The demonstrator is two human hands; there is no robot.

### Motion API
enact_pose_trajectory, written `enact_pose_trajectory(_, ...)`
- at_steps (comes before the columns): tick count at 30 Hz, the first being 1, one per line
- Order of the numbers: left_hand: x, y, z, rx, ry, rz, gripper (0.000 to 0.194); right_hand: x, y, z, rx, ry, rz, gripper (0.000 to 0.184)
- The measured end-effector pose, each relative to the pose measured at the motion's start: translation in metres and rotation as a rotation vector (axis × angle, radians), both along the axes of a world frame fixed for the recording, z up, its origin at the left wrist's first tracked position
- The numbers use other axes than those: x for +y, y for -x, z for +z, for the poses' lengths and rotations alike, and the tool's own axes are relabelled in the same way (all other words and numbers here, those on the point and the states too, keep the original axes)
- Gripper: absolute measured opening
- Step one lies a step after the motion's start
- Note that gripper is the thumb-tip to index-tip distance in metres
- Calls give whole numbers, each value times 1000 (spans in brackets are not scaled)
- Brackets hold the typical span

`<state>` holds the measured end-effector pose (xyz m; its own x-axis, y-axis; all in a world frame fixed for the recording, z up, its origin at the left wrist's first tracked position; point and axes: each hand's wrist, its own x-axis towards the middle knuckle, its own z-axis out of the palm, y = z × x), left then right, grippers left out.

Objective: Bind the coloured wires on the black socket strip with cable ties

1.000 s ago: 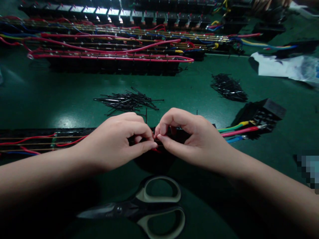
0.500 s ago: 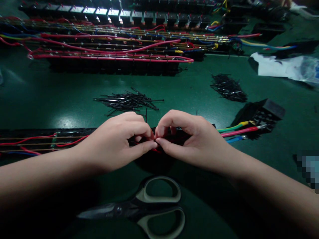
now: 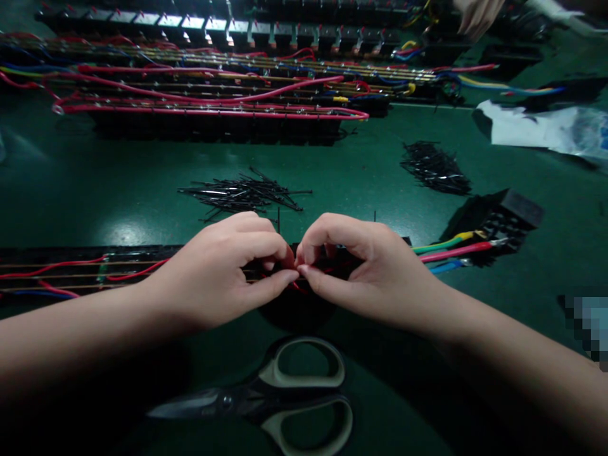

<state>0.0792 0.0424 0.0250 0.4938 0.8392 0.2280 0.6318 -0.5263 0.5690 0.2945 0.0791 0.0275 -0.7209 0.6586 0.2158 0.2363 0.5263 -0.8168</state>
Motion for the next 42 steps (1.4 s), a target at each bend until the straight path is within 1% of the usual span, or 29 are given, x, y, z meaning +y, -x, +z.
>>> enact_pose_trajectory(8,-1,-1,0,-2,6,-39,19,0,0,0,31,-7,-25,16)
enact_pose_trajectory(13,-1,-1,0,-13,-24,-57,20,-1,1,-2,66,-18,-33,16)
enact_pose_trajectory(20,0,0,-1,-4,-40,-52,17,-3,-1,-2,69,22,-36,18)
enact_pose_trajectory(27,0,0,-2,-4,-37,-52,15,0,0,-3,75,9,-36,18)
enact_pose_trajectory(37,0,0,-1,-13,-18,-45,15,-2,-1,-4,70,-24,-16,27)
enact_pose_trajectory(42,0,0,0,-5,-11,-47,15,-2,0,-3,75,-9,-10,28)
